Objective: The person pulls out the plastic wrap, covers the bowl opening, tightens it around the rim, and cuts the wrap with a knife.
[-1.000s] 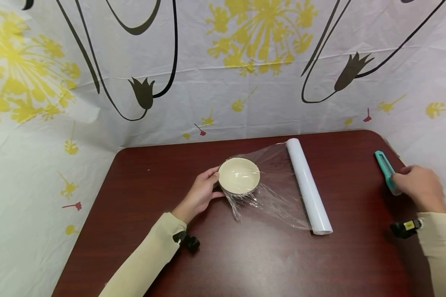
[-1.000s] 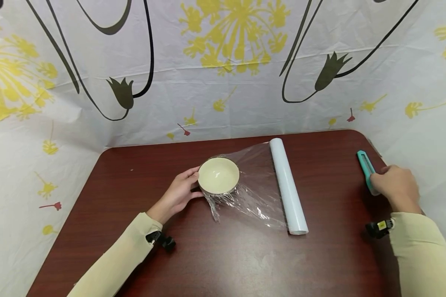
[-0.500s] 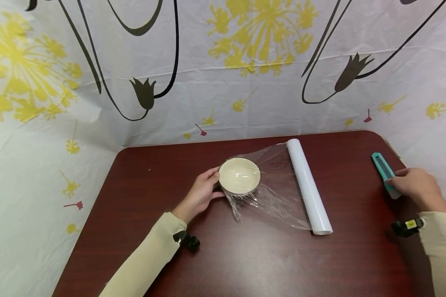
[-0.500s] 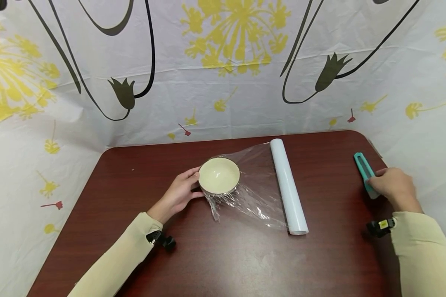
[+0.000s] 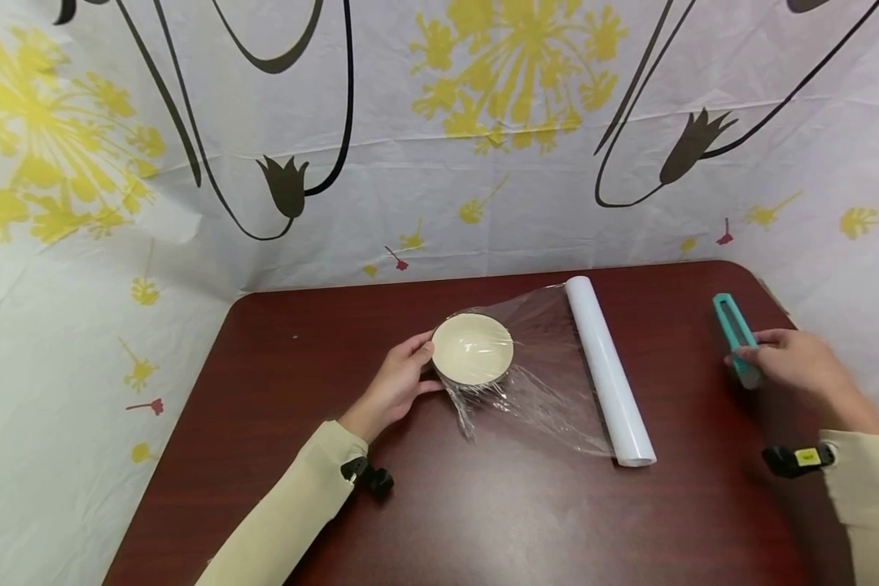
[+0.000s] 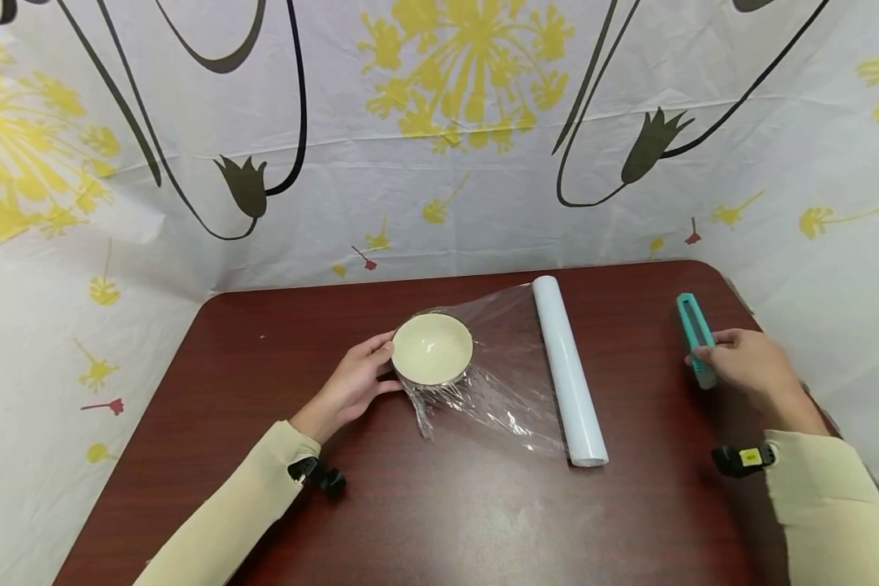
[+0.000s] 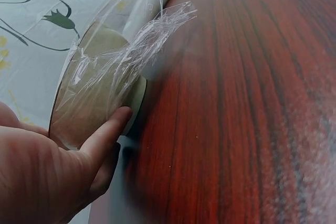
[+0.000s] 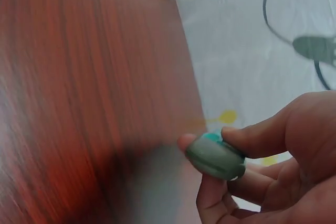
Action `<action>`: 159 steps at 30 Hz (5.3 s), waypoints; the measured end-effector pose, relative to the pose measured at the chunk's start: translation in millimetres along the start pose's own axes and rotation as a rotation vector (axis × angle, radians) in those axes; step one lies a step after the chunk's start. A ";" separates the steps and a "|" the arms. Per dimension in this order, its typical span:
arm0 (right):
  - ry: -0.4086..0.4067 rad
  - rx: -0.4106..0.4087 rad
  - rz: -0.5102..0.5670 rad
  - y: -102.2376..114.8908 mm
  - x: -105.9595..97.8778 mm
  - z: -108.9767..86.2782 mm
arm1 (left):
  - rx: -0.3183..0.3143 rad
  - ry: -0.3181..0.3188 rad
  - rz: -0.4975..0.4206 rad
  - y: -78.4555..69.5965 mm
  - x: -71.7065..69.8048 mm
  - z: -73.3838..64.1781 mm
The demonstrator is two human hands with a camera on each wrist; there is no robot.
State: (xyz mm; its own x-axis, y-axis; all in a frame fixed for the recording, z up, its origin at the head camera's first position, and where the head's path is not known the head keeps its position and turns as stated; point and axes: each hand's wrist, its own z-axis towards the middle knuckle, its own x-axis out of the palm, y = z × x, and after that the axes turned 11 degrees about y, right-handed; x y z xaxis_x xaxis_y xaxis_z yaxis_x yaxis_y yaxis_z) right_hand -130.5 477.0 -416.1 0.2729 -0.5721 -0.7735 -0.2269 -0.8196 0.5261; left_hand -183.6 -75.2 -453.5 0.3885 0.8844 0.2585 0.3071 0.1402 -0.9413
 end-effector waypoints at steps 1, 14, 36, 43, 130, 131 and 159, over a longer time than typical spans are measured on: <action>0.009 -0.030 -0.017 3.7 1.5 -1.7 | 0.001 0.001 0.001 0.0 -0.2 -0.1; -0.103 -0.144 -0.003 60.3 43.1 -10.9 | 0.002 0.004 -0.005 0.7 -1.6 0.2; -0.264 -0.093 0.126 99.4 63.0 1.4 | -0.059 -0.105 0.219 -26.3 -8.6 18.1; -0.135 -0.099 0.360 124.6 57.9 8.4 | -0.013 -0.111 0.649 -56.2 -1.2 42.9; -0.015 -0.220 0.255 195.6 104.6 57.8 | -0.077 0.102 1.347 -78.2 88.8 147.5; -0.011 -0.220 0.256 195.5 104.8 57.8 | -0.080 0.105 1.351 -77.9 88.0 149.9; 0.052 -0.231 0.259 200.7 103.2 54.5 | -0.065 0.087 1.384 -64.7 78.8 180.1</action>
State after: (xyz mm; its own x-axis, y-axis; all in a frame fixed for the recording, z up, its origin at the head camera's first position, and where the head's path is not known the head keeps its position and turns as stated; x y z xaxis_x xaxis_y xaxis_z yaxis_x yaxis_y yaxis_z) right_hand -198.9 255.2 -409.6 0.2824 -0.7582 -0.5877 -0.0786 -0.6289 0.7735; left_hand -329.2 65.6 -411.3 0.4586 0.2543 -0.8515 -0.3297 -0.8411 -0.4288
